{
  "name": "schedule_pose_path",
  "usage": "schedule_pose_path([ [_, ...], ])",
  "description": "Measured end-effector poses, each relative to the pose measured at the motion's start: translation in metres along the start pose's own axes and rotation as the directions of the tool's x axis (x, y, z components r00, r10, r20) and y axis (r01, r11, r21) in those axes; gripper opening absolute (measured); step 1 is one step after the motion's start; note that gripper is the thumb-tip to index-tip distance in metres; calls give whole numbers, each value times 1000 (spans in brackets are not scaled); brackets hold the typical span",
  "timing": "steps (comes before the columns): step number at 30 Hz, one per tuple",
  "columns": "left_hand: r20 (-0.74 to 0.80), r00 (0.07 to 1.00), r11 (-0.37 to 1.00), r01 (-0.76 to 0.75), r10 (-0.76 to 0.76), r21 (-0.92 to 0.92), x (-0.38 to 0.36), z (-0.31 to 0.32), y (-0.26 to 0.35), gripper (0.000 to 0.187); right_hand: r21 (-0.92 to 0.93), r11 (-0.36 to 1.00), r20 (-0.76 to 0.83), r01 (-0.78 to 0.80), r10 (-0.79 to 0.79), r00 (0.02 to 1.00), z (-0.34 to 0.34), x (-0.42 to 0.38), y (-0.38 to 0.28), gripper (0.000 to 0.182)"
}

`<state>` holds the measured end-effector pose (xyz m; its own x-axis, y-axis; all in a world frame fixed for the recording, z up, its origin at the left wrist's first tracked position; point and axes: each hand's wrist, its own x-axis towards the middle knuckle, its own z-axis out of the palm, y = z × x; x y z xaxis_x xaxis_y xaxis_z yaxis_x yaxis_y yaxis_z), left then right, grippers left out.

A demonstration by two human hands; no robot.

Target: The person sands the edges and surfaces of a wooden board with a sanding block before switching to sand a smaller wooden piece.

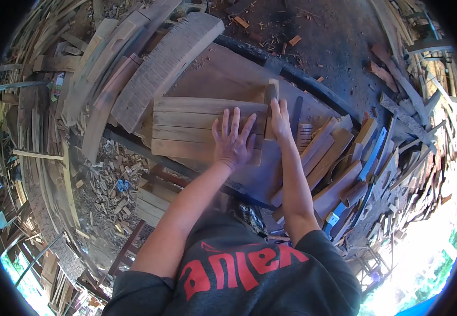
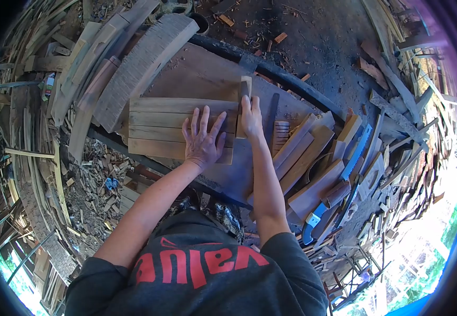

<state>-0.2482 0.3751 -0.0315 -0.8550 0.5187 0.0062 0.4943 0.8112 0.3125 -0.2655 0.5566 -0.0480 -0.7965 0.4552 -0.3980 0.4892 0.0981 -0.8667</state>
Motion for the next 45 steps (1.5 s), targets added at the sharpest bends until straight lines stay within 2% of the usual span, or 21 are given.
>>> schedule_pose_path([
  [2,-16,1000,1000,-7,7,-1,-1,2,-2,64,27,1000,-26,-12,13,1000,0,-26,9,43],
  [4,-33,999,1000,-7,7,-19,4,4,-2,64,152,983,-36,106,-101,994,0,-66,17,43],
  [7,-30,1000,1000,-9,9,7,-3,2,1,61,130,991,-26,28,-25,999,-2,-75,12,42],
  [11,-29,1000,1000,-5,5,12,-1,0,1,61,86,996,-6,10,-10,1000,-2,-14,-8,42],
  [14,-33,999,1000,-12,12,1,-2,4,-1,62,108,994,0,20,-20,1000,-4,-54,2,44],
  [15,-31,999,1000,-8,8,-3,0,5,-1,61,100,992,-21,75,-73,997,-2,-71,16,45],
  [16,-30,1000,1000,-2,2,-10,2,4,-1,61,20,998,-43,56,-55,998,-1,-85,16,46],
  [18,-12,1000,1000,9,-9,-5,-1,3,0,61,55,998,-28,43,-42,999,-2,-80,10,46],
  [20,-25,1000,1000,2,-2,-2,-1,3,0,61,45,998,-35,46,-44,998,1,-32,1,46],
  [22,-46,999,1000,-7,8,6,-1,3,0,60,40,998,-43,56,-54,998,-1,-15,0,45],
  [24,-14,1000,1000,0,0,11,0,1,0,61,63,990,-9,129,-129,992,-3,-13,0,46],
  [26,-19,1000,1000,-6,6,16,0,4,-2,61,50,996,5,75,-76,997,-5,-60,12,44],
  [28,-13,1000,1000,3,-3,16,1,6,-1,61,-29,980,-98,195,-197,975,3,-95,17,43],
  [29,-27,1000,1000,-3,4,13,1,6,-1,61,-30,982,-95,185,-187,978,1,-91,15,43],
  [31,-34,999,1000,-15,16,16,-1,3,-1,60,11,999,-28,46,-45,999,-3,-64,-8,45],
  [34,-25,1000,1000,-12,12,16,-1,1,1,61,-14,997,-38,70,-70,997,-2,-14,-19,44],
  [38,-33,999,1000,-10,11,12,3,3,-2,61,61,992,-63,107,-103,993,-1,-80,10,45],
  [41,-24,1000,1000,-6,6,-2,-2,2,0,61,-14,999,-74,38,-39,996,0,-101,-9,45],
  [44,-36,999,1000,-12,13,13,0,0,1,62,-27,999,-7,36,-36,999,-4,-29,-13,46],
  [45,-32,999,1000,-11,11,22,0,0,1,62,-24,999,-8,40,-40,999,-7,-29,-9,46],
])
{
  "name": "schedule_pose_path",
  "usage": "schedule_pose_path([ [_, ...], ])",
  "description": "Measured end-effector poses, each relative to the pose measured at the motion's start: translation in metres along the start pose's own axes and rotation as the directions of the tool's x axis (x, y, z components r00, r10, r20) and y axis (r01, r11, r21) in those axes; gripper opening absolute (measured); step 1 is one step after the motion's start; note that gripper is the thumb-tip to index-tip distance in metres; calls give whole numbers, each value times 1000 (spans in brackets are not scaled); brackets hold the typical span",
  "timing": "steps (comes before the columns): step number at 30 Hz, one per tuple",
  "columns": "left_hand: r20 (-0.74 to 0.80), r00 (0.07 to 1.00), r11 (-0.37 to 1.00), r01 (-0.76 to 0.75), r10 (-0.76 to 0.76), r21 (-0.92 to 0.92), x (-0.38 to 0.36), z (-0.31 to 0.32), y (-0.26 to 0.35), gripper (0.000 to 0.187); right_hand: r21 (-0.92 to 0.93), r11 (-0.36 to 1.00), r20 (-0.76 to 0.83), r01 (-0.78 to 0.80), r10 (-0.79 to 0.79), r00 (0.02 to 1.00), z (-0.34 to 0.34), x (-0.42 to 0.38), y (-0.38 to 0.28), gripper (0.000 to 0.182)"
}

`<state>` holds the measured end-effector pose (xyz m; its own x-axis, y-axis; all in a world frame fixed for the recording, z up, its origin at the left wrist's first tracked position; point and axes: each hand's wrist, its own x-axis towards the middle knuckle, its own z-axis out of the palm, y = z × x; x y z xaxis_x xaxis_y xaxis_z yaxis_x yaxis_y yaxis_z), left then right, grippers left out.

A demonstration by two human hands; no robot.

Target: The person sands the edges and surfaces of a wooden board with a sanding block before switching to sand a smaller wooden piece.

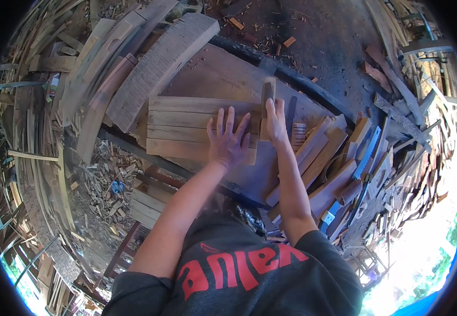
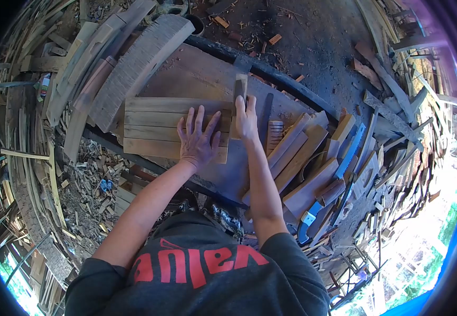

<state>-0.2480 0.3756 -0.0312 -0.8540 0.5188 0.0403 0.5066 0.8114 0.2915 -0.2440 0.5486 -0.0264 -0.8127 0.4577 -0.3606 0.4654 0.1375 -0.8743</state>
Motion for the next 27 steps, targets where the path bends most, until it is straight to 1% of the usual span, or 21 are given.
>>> schedule_pose_path([
  [2,-6,1000,1000,-5,5,-12,-2,2,-1,62,35,999,34,-3,2,999,-1,0,6,47],
  [3,-6,1000,1000,-1,0,-31,-1,4,-2,61,32,999,32,2,-3,999,2,-17,12,47],
  [5,-15,1000,999,4,-4,-32,3,5,-2,61,8,989,-97,150,-149,984,8,-65,27,47],
  [6,-13,1000,1000,2,-3,-28,-1,5,-1,61,4,990,-89,140,-139,986,7,-63,27,47],
  [8,2,1000,1000,7,-7,-20,-2,4,-1,61,45,999,-30,-16,17,999,4,-42,16,47],
  [9,-1,1000,1000,6,-6,-13,0,2,0,61,59,998,30,-36,34,999,-2,-22,-6,47],
  [11,-5,1000,1000,1,-1,-2,0,-1,1,61,87,995,47,48,-52,998,0,21,5,46],
  [13,-8,1000,1000,-6,6,3,1,-2,1,61,96,994,42,59,-64,997,-3,4,8,45],
  [15,-5,1000,1000,-3,3,-31,0,2,-1,61,125,991,54,53,-60,997,-5,-35,19,44],
  [17,-12,1000,1000,2,-3,-22,3,3,-2,61,89,990,-24,111,-109,994,3,-65,24,43],
  [18,-13,1000,1000,-7,7,-11,0,3,-1,61,101,994,4,36,-36,999,2,-59,24,45],
  [19,-3,1000,1000,-8,8,-9,-3,2,0,61,105,994,4,27,-27,1000,1,-40,18,45],
  [20,3,1000,1000,-3,3,-7,-1,1,0,61,73,997,38,-2,-1,999,-1,-12,7,46],
  [21,4,1000,1000,2,-2,-5,0,0,1,61,40,999,72,-25,22,997,-3,2,2,46],
  [22,1,1000,1000,-3,3,1,-1,0,1,61,47,999,70,-20,17,997,-3,2,4,46],
  [24,4,1000,1000,10,-10,-9,0,1,0,61,71,997,29,3,-5,1000,1,8,11,48],
  [25,-2,1000,1000,6,-6,-9,1,2,-1,61,72,997,25,9,-11,1000,2,-7,14,48],
  [27,-5,1000,1000,0,0,-21,0,6,-2,60,8,978,-91,210,-208,974,7,-55,28,48],
])
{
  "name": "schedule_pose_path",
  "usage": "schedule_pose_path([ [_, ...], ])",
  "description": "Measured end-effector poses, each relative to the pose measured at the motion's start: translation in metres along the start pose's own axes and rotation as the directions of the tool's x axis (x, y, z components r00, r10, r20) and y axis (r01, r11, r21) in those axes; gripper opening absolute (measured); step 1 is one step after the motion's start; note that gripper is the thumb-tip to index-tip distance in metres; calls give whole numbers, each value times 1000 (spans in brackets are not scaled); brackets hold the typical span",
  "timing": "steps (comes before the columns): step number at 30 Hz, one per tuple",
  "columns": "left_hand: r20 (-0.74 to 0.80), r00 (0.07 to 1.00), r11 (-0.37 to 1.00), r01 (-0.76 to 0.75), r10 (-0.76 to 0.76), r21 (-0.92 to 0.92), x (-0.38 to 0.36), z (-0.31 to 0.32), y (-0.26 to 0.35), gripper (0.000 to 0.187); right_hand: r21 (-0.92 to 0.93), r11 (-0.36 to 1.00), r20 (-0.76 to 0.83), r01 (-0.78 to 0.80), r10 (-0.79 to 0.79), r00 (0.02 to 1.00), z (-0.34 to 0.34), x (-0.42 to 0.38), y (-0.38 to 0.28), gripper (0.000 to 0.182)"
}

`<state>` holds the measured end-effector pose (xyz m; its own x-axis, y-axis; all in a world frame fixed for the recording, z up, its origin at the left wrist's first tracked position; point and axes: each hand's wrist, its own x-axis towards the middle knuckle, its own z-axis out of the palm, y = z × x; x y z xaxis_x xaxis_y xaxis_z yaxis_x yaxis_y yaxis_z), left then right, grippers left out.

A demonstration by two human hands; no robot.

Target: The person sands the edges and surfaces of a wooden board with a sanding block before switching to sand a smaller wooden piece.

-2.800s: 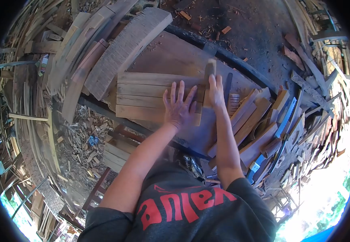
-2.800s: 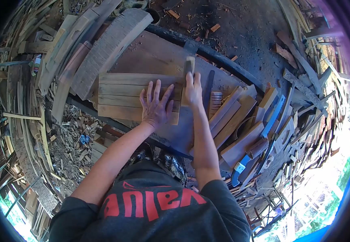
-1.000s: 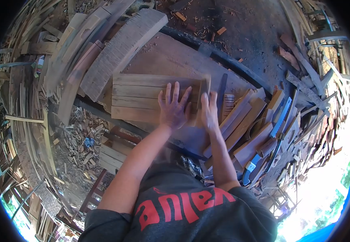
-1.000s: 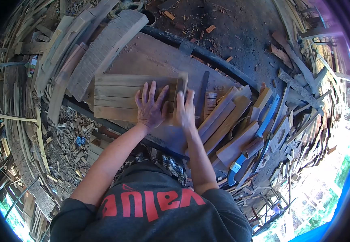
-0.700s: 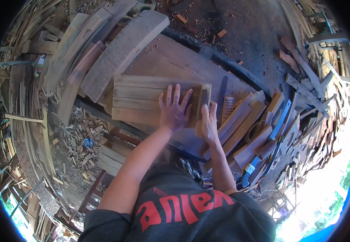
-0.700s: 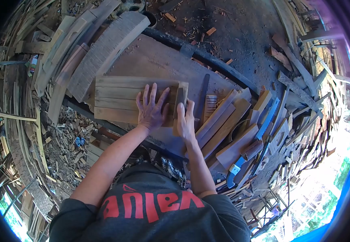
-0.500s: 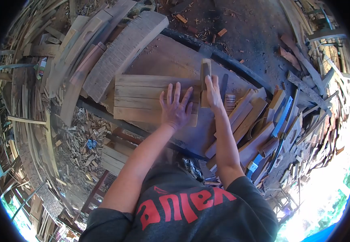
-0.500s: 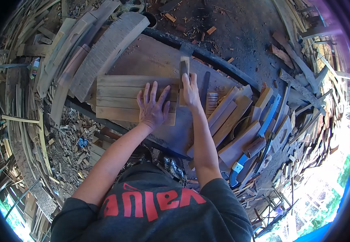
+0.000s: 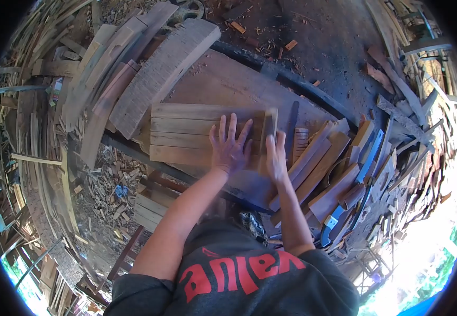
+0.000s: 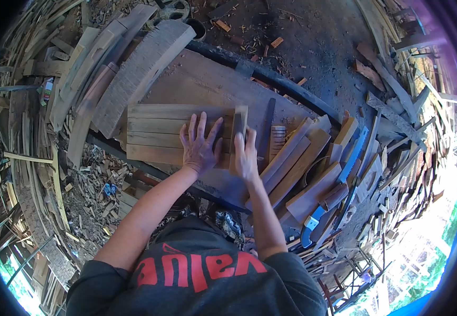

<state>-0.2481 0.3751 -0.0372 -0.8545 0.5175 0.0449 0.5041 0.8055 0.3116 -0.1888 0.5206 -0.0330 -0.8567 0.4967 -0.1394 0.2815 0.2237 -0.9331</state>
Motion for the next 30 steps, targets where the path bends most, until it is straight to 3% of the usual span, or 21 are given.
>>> schedule_pose_path([
  [1,11,1000,1000,6,-6,-1,0,-1,0,60,-1,1000,6,-11,11,1000,1,1,-13,48],
  [3,-18,1000,1000,-13,13,15,0,-3,1,60,-2,978,38,-208,208,977,-2,10,-34,49],
  [6,5,1000,999,-8,7,38,1,-7,3,60,19,986,62,-167,166,984,7,81,-9,49],
  [9,3,1000,999,-13,12,44,1,-5,2,60,36,974,110,-224,219,970,-2,55,-4,49],
  [12,-34,999,999,-27,28,47,1,-2,1,59,-7,998,13,-57,57,998,1,-7,-12,50],
  [13,-20,999,999,-28,29,47,-2,-2,1,59,2,989,31,-151,150,988,-2,-6,-20,50],
  [16,-22,999,997,-32,33,64,2,-4,3,60,33,971,103,-237,232,967,2,60,-5,50],
  [19,-34,998,995,-57,59,77,0,-7,2,59,80,987,84,-139,132,988,9,88,18,49],
  [21,-48,998,995,-29,33,91,1,-5,4,59,-117,993,106,-27,39,994,6,42,32,47],
  [22,-52,997,995,-46,51,87,3,-3,3,59,7,986,53,-166,165,985,2,4,8,47],
  [23,-64,996,993,-49,56,107,1,0,1,59,46,953,136,-299,291,947,-8,-35,-6,50],
  [25,-85,994,991,-63,74,120,1,-2,1,59,32,972,166,-231,223,961,-21,-104,0,55],
  [26,-83,993,991,-73,82,115,-1,-2,1,59,-11,969,178,-247,245,953,-30,-125,0,53],
  [27,-83,993,990,-70,80,123,-1,-3,1,60,-18,921,262,-389,380,887,-45,-135,-13,53],
  [30,-88,993,988,-69,81,141,2,-4,3,57,-67,910,300,-409,409,862,-70,-148,-7,54],
])
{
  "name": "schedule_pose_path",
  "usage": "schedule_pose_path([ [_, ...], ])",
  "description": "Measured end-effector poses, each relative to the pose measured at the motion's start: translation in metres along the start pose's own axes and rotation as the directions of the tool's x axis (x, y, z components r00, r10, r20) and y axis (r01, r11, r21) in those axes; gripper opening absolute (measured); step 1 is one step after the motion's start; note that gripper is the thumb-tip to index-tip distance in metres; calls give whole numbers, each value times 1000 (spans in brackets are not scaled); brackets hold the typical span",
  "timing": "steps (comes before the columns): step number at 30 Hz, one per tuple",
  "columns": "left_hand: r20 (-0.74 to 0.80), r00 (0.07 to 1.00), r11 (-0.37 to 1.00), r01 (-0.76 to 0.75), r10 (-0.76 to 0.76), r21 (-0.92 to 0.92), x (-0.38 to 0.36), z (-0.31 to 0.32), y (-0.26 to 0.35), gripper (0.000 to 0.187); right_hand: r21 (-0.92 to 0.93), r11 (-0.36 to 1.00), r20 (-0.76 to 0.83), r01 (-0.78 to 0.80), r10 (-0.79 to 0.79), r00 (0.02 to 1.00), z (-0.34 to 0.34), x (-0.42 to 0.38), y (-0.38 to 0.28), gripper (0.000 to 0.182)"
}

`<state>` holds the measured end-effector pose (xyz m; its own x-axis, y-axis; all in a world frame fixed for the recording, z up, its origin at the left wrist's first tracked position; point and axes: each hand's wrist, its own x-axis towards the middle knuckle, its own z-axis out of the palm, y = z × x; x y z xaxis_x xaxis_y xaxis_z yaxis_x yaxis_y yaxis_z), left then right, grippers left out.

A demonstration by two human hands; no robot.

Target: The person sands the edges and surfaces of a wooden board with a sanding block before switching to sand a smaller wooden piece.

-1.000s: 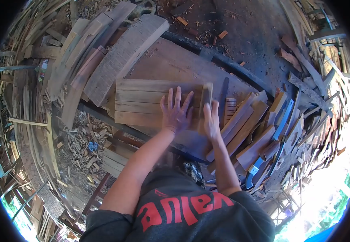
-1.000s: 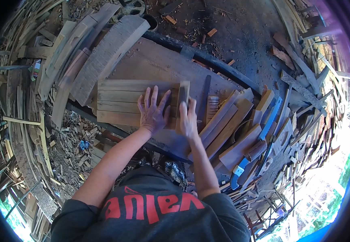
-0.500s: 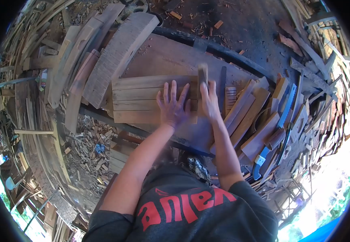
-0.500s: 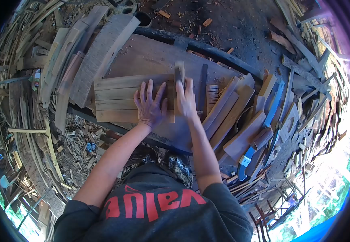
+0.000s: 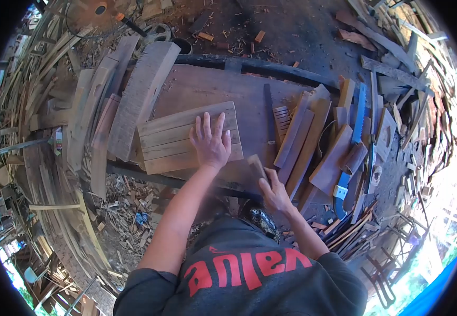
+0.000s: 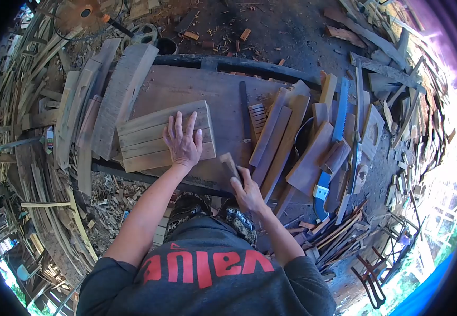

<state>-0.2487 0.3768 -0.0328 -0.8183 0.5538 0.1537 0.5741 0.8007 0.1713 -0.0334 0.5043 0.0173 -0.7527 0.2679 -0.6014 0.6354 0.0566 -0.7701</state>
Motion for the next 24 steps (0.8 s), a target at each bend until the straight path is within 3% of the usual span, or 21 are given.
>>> schedule_pose_path([
  [2,-29,1000,999,-6,5,-36,-1,-1,0,55,8,1000,-97,21,-20,995,8,5,21,55],
  [4,-28,1000,999,-6,5,-34,-3,0,-1,55,146,986,-300,81,-34,953,16,13,12,55],
  [6,-30,1000,999,-7,7,-31,-2,1,-2,54,215,974,-323,70,3,946,32,21,6,57],
  [8,-14,1000,1000,5,-5,-19,-2,2,-2,54,170,956,-413,240,-152,898,51,38,9,56],
  [12,-19,1000,1000,3,-4,-22,-5,4,-2,53,165,982,-209,88,-52,977,32,120,-37,52],
  [20,-18,1000,1000,3,-3,-13,-2,6,-2,55,70,984,-303,166,-137,943,47,72,-27,52],
  [22,-14,1000,1000,3,-4,-26,-1,4,-1,55,120,991,-215,-62,87,973,36,114,-40,50],
  [23,-14,1000,999,-3,3,-34,-1,3,-2,55,81,992,-314,99,-69,947,40,137,-29,48],
  [24,-16,1000,1000,-1,0,-31,-2,2,-3,55,80,992,-311,102,-72,948,40,132,-33,48],
])
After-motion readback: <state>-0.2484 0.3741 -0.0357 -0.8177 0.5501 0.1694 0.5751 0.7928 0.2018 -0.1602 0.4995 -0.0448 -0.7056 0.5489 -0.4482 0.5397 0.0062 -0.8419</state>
